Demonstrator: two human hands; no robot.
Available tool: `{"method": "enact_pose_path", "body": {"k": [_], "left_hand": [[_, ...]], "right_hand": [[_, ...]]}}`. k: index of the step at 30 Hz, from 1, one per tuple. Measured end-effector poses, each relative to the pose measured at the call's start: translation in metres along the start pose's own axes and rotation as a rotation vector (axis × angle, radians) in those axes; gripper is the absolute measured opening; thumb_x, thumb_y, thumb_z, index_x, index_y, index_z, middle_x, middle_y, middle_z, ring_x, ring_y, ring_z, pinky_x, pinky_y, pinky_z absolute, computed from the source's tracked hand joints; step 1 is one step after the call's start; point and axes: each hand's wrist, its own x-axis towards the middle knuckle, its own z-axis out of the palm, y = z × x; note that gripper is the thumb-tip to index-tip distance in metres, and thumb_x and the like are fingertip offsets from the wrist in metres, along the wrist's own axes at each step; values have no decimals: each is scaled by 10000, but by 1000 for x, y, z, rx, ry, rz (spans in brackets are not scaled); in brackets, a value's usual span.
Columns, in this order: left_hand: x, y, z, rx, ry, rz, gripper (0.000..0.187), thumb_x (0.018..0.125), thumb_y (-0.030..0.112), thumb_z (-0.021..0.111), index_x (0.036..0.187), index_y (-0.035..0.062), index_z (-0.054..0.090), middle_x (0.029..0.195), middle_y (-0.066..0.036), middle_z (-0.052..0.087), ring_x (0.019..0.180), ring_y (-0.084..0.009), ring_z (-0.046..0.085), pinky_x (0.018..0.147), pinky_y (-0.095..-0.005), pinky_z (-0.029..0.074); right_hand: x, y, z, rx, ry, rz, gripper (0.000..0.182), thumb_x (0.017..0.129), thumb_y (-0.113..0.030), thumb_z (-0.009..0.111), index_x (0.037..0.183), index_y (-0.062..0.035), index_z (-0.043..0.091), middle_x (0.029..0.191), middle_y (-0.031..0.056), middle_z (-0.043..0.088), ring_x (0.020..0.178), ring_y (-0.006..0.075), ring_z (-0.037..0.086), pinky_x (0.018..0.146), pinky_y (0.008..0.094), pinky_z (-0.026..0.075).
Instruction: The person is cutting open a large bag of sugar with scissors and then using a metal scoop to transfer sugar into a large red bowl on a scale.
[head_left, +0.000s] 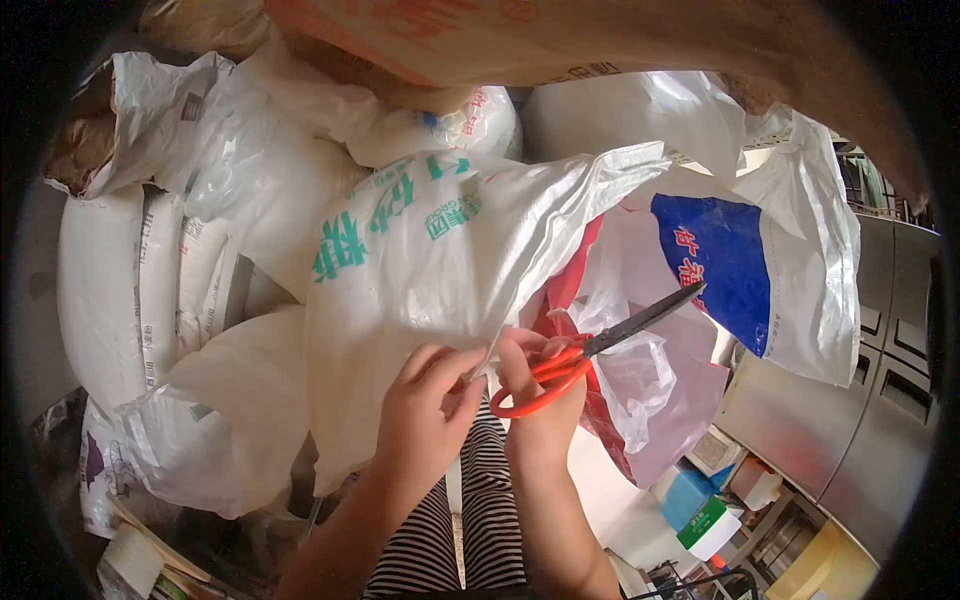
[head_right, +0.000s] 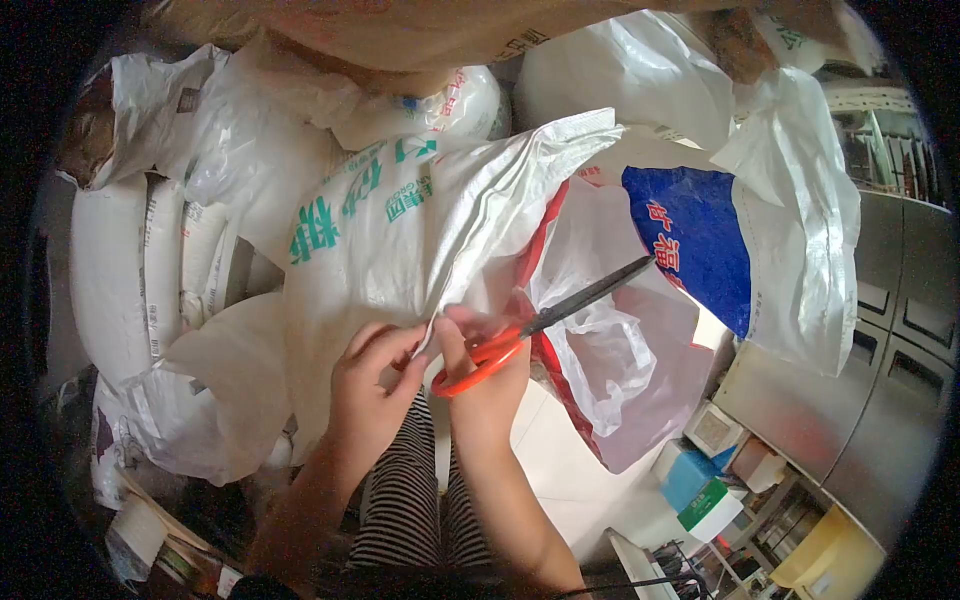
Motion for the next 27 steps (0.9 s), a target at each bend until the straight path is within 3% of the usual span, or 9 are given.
{"method": "enact_pose_path", "body": {"k": [3, 6, 11, 14, 15, 19, 23, 24, 27], "left_hand": [[1, -2, 0, -33, 30, -25, 241, 782, -22, 650, 1021, 6, 629, 895, -119, 597, 737, -203, 630, 638, -301, 529], [1, -3, 0, -65, 48, -38, 239, 782, -34, 637, 1017, 3, 628, 874, -118, 596, 715, -195, 622, 630, -293, 511], [0, -9, 1, -61, 39, -6, 235, 774, -49, 627, 1004, -2, 630, 846, -109, 593, 664, -188, 595, 619, -286, 481], [2, -9, -3, -64, 66, -59, 220, 776, -44, 625, 992, -3, 633, 840, -101, 593, 658, -187, 589, 624, -290, 481], [2, -8, -4, -82, 42, -82, 221, 787, -52, 609, 1003, -12, 633, 856, -103, 594, 696, -179, 592, 651, -281, 482], [0, -4, -1, -115, -3, -65, 227, 811, -46, 590, 1030, -7, 637, 914, -114, 594, 762, -198, 605, 681, -281, 497], [-7, -11, 9, -70, -29, 58, 244, 824, -37, 595, 1060, 11, 636, 978, -136, 586, 825, -236, 628, 690, -293, 518], [-6, -12, 9, -71, -35, 89, 248, 823, -37, 597, 1063, 11, 634, 982, -137, 586, 831, -237, 631, 690, -296, 521], [0, -8, 3, -149, -54, -91, 306, 800, -43, 638, 1103, 2, 614, 973, -118, 612, 848, -196, 635, 730, -287, 521]], "right_hand": [[0, 1, 8, 68, 2, -53, 237, 829, -37, 677, 1017, -2, 538, 876, 59, 616, 671, 63, 520, 580, 198, 431], [4, 11, 7, -153, -38, -137, 238, 831, -5, 656, 1030, -16, 524, 905, 65, 630, 686, 70, 523, 613, 212, 440], [7, 18, 4, -353, -70, -275, 257, 781, 63, 566, 1015, 28, 467, 968, 130, 601, 804, 159, 598, 728, 274, 487], [17, 34, -12, -473, 9, -413, 277, 775, 89, 525, 1037, 31, 455, 989, 122, 584, 825, 150, 594, 743, 274, 488], [10, 14, -12, -111, -16, -66, 264, 810, 74, 543, 1050, 19, 450, 976, 103, 584, 860, 143, 589, 769, 272, 488], [9, 2, -14, 29, -7, -54, 220, 863, 5, 610, 1001, -8, 440, 943, 91, 575, 831, 120, 580, 721, 242, 494], [7, -7, -5, -173, -82, 158, 196, 859, -7, 627, 910, -42, 441, 842, 38, 573, 740, 89, 550, 651, 230, 467], [9, -4, -6, -100, -78, 125, 197, 857, -8, 633, 905, -48, 446, 826, 28, 567, 720, 82, 540, 631, 225, 455], [14, 8, -12, 130, -76, 122, 211, 839, -23, 670, 908, -77, 478, 774, -9, 540, 640, 67, 502, 554, 218, 406]]}}
